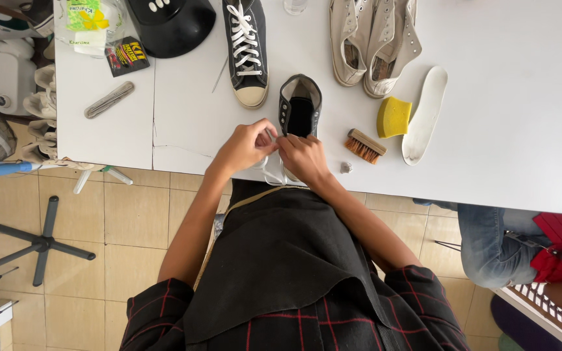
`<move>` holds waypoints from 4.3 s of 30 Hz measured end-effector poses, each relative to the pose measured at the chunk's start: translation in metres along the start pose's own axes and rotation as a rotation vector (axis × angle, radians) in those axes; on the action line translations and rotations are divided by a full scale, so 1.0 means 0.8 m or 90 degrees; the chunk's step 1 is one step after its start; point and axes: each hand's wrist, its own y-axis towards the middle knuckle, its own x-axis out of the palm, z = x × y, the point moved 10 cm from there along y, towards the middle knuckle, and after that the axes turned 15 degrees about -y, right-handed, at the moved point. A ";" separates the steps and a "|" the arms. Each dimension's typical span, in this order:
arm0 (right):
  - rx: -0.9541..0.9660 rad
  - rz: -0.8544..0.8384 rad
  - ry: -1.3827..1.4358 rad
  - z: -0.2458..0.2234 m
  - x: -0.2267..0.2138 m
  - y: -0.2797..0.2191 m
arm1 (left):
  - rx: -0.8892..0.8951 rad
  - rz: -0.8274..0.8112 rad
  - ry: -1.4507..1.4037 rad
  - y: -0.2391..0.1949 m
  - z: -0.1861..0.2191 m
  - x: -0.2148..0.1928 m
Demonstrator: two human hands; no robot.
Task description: The person laces a black sneaker with white laces, threading them through the eyelets and tying a knot. They then proceed to lace the second black sneaker in the same manner, threading the laces through the eyelets and tying them.
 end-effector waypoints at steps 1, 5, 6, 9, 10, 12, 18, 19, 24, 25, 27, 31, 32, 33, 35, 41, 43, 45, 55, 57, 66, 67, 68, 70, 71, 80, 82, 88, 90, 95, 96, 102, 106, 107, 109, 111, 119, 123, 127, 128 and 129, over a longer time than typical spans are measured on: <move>-0.004 0.055 0.024 0.000 -0.031 0.007 | 0.004 0.006 0.086 -0.005 0.025 -0.011; -0.031 0.139 0.168 0.011 -0.173 0.034 | 0.066 0.007 0.278 -0.020 0.108 -0.020; -0.033 0.136 0.167 0.015 -0.204 0.039 | 0.065 0.007 0.275 -0.018 0.117 -0.014; -0.052 0.175 0.268 0.028 -0.297 0.055 | 0.227 -0.160 0.104 -0.023 0.176 0.035; -0.051 0.190 0.307 0.035 -0.324 0.057 | 0.282 -0.216 0.012 -0.031 0.199 0.050; -0.050 0.205 0.347 0.048 -0.362 0.053 | 0.335 -0.272 -0.081 -0.046 0.233 0.064; 0.143 0.277 0.486 0.134 -0.388 0.031 | 0.454 -0.189 -0.059 -0.078 0.271 0.024; 0.197 0.267 0.510 0.145 -0.376 0.030 | 0.395 -0.174 -0.067 -0.073 0.243 0.016; 0.342 0.199 0.588 0.152 -0.286 0.031 | 0.220 -0.066 0.120 -0.058 0.180 -0.034; 0.362 0.146 0.602 0.144 -0.262 0.034 | 0.171 -0.042 0.237 -0.050 0.154 -0.038; 0.381 0.096 0.615 0.131 -0.223 0.037 | 0.121 -0.018 0.355 -0.038 0.149 -0.039; 0.411 -0.050 0.632 0.098 -0.171 0.044 | 0.209 -0.127 0.121 -0.003 0.177 0.017; 0.421 -0.114 0.594 0.090 -0.164 0.046 | 0.282 -0.135 0.036 0.008 0.178 0.029; 0.423 -0.113 0.591 0.094 -0.162 0.044 | 0.283 -0.137 0.035 0.016 0.178 0.032; 0.444 -0.099 0.561 0.107 -0.161 0.037 | 0.243 -0.159 0.036 0.035 0.172 0.042; 0.475 -0.124 0.568 0.116 -0.134 0.004 | 0.116 -0.207 0.108 0.067 0.135 0.057; 0.479 -0.147 0.579 0.123 -0.121 0.001 | 0.139 -0.206 0.086 0.074 0.128 0.066; 0.485 -0.168 0.588 0.129 -0.113 -0.002 | 0.163 -0.208 0.065 0.082 0.115 0.074; 0.510 -0.269 0.513 0.171 -0.093 -0.028 | 0.494 -0.064 0.610 0.085 0.053 0.096; 0.521 -0.278 0.487 0.178 -0.078 -0.039 | 0.500 -0.070 0.646 0.085 0.048 0.101; 0.498 -0.305 0.467 0.167 -0.037 -0.052 | 0.497 -0.071 0.588 0.093 0.025 0.107; 0.493 -0.309 0.462 0.166 -0.033 -0.054 | 0.492 -0.083 0.574 0.093 0.026 0.108; 0.488 -0.313 0.457 0.165 -0.028 -0.056 | 0.488 -0.094 0.559 0.094 0.027 0.109; 0.463 -0.320 0.439 0.158 -0.025 -0.053 | 0.472 -0.087 0.541 0.096 0.025 0.111; 0.438 -0.328 0.420 0.153 -0.024 -0.051 | 0.455 -0.080 0.522 0.098 0.023 0.112; 0.335 -0.479 0.125 0.158 -0.014 -0.064 | 0.403 -0.136 0.478 0.090 0.030 0.102; 0.381 -0.485 0.088 0.213 -0.046 -0.094 | 0.408 -0.111 0.478 0.063 0.058 0.079; 0.688 -0.445 -0.092 0.337 -0.106 -0.174 | 0.347 -0.006 0.398 0.006 0.032 0.021; 0.743 -0.450 -0.120 0.333 -0.092 -0.178 | 0.323 0.034 0.345 -0.005 0.020 0.008; 0.282 -0.267 0.213 0.171 -0.055 -0.032 | 0.233 0.100 -0.080 -0.013 -0.004 -0.017; 0.281 -0.267 0.212 0.160 -0.038 -0.036 | 0.233 0.101 -0.081 -0.011 -0.007 -0.009; 0.179 -0.322 0.137 0.144 -0.026 -0.044 | 0.274 0.122 -0.104 -0.006 -0.012 0.011; 0.365 -0.361 0.023 0.219 -0.058 -0.088 | 0.268 0.105 0.016 -0.011 0.014 0.027; 0.392 -0.394 -0.043 0.231 -0.066 -0.098 | 0.277 0.101 0.017 -0.015 0.023 0.028; 0.350 -0.354 0.027 0.199 -0.076 -0.057 | 0.291 0.130 0.047 0.003 -0.017 0.013; 0.307 -0.312 0.095 0.172 -0.067 -0.034 | 0.306 0.157 0.077 0.011 -0.022 -0.002; 0.169 -0.382 0.234 0.128 0.008 -0.045 | 0.175 -0.042 0.219 0.017 0.005 0.001; 0.200 -0.436 0.382 0.138 -0.089 -0.013 | -0.073 -0.140 0.239 -0.014 0.063 -0.018; 0.172 -0.539 0.244 0.142 -0.136 -0.008 | -0.063 -0.115 0.468 -0.065 0.179 -0.040; 0.139 -0.541 0.123 0.147 -0.149 -0.005 | -0.045 -0.111 0.540 -0.084 0.224 -0.043; 0.141 -0.542 0.120 0.147 -0.175 0.000 | -0.043 -0.111 0.538 -0.101 0.251 -0.041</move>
